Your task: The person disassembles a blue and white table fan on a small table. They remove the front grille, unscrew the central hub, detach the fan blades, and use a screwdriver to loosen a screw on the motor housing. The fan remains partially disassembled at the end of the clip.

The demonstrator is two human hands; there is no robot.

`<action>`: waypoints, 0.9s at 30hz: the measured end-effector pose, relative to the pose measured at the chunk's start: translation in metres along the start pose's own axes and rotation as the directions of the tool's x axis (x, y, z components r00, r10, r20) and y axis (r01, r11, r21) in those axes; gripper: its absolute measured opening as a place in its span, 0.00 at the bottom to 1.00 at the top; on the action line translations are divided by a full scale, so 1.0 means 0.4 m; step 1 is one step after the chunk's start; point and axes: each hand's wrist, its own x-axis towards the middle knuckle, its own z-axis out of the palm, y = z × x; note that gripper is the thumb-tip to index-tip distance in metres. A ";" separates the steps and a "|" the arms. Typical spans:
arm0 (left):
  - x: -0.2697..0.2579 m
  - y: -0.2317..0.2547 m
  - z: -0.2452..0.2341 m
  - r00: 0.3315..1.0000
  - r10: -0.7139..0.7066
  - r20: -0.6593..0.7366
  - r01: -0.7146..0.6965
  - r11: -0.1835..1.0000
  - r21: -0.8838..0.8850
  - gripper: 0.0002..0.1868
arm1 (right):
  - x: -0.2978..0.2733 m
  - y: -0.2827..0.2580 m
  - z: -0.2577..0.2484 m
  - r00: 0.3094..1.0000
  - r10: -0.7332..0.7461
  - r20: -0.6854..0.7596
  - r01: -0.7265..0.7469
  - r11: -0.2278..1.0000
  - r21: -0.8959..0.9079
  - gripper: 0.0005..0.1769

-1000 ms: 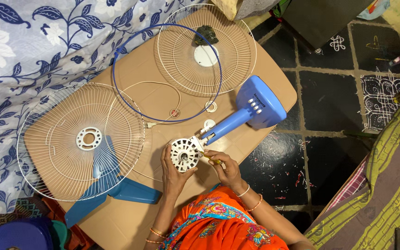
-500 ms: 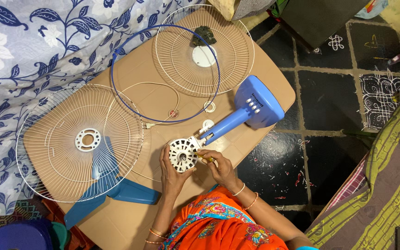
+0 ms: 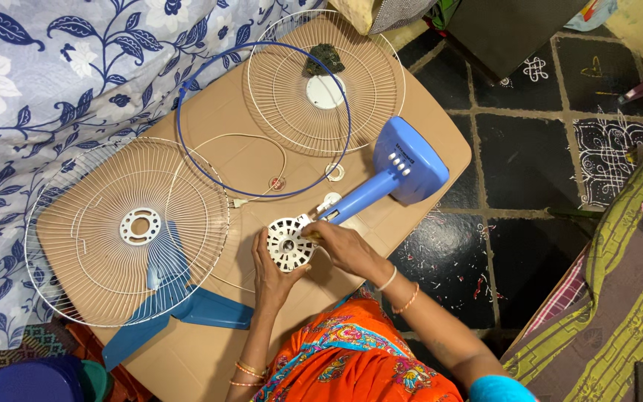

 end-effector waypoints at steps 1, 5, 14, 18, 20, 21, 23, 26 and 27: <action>0.010 -0.003 -0.002 1.000 -0.014 0.006 0.014 1.000 0.005 0.68 | 0.022 -0.005 -0.011 0.999 0.013 0.053 -0.013 1.000 -0.004 0.15; 0.044 -0.016 -0.013 0.994 -0.100 0.053 0.099 0.995 0.011 0.70 | 0.119 -0.026 -0.034 0.981 -0.001 0.193 0.019 0.996 -0.090 0.10; 0.069 -0.020 -0.028 0.978 -0.143 0.153 0.124 0.984 0.124 0.71 | 0.249 -0.028 -0.065 0.840 -0.247 0.483 0.485 0.740 -0.466 0.07; 0.086 -0.017 -0.042 0.987 0.033 0.159 -0.054 0.990 0.130 0.76 | 0.253 -0.027 -0.049 0.765 -0.330 0.553 0.628 0.574 -0.526 0.04; 0.087 -0.013 -0.041 0.979 -0.078 0.187 0.059 0.993 0.103 0.76 | 0.252 -0.021 -0.047 0.720 -0.384 0.577 0.687 0.510 -0.518 0.04; 0.083 -0.010 -0.041 0.980 -0.087 0.176 0.070 0.993 0.098 0.75 | 0.254 -0.016 -0.049 0.694 -0.419 0.586 0.717 0.484 -0.502 0.04; 0.078 -0.005 -0.040 0.982 -0.103 0.160 0.089 0.992 0.089 0.74 | 0.255 -0.006 -0.044 0.658 -0.427 0.620 0.749 0.458 -0.479 0.05; 0.077 0.001 -0.042 0.991 -0.045 0.124 0.037 0.997 0.069 0.73 | 0.249 0.002 -0.018 0.643 -0.367 0.672 0.758 0.431 -0.490 0.07; 0.081 0.002 -0.042 0.991 -0.052 0.127 0.044 0.997 0.060 0.73 | 0.252 0.002 -0.005 0.648 -0.360 0.671 0.756 0.405 -0.514 0.07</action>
